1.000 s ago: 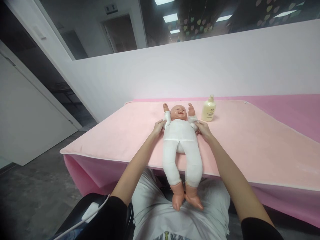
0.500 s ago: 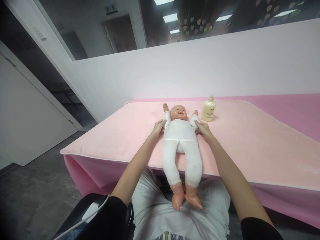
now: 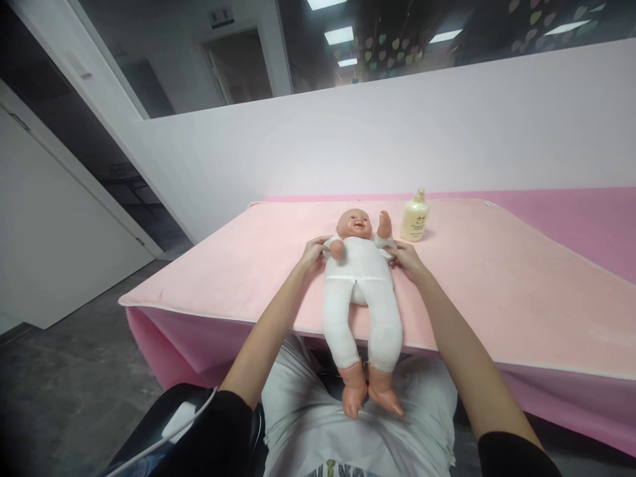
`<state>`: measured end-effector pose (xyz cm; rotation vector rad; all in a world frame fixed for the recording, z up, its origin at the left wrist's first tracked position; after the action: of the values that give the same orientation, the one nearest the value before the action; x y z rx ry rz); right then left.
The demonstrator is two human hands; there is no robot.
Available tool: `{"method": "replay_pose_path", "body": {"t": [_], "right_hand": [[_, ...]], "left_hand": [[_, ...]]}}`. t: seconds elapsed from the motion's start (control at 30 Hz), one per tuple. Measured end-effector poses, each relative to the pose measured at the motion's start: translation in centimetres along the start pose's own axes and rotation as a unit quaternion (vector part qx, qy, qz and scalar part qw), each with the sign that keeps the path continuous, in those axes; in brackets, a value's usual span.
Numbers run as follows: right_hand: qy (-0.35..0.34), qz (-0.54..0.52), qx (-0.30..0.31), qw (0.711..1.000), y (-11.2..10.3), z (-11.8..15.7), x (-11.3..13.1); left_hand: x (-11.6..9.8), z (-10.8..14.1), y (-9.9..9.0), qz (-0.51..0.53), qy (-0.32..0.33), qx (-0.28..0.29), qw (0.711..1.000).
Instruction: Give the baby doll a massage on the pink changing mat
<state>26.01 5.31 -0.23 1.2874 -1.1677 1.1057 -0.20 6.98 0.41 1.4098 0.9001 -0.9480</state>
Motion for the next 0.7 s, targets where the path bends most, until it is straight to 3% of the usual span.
{"method": "replay_pose_path", "body": {"t": [0.13,0.3,0.7], "right_hand": [[-0.003,-0.021,-0.018,1.0,-0.1,0.2,0.2],[-0.022,-0.032,0.002,0.999,0.5,0.3,0.5],[-0.018,0.005,-0.023,1.0,-0.2,-0.2,-0.1]], "left_hand": [[0.0,0.0,-0.4,-0.021,0.008,-0.02,1.0],[-0.3,0.3,0.2,-0.007,0.023,-0.003,1.0],[-0.6,-0.1,0.8,-0.025,0.069,0.021,0.997]]}}
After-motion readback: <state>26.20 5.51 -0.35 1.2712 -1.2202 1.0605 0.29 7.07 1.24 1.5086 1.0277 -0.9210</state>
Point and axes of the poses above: each hand's wrist, its own z-axis away from the middle knuckle, its own y-axis out of the palm, x = y × z, the point moved 8 cm from there along -z, towards the middle knuckle, and after that the axes turned 2 degrees about -y, right-handed, at the moved point
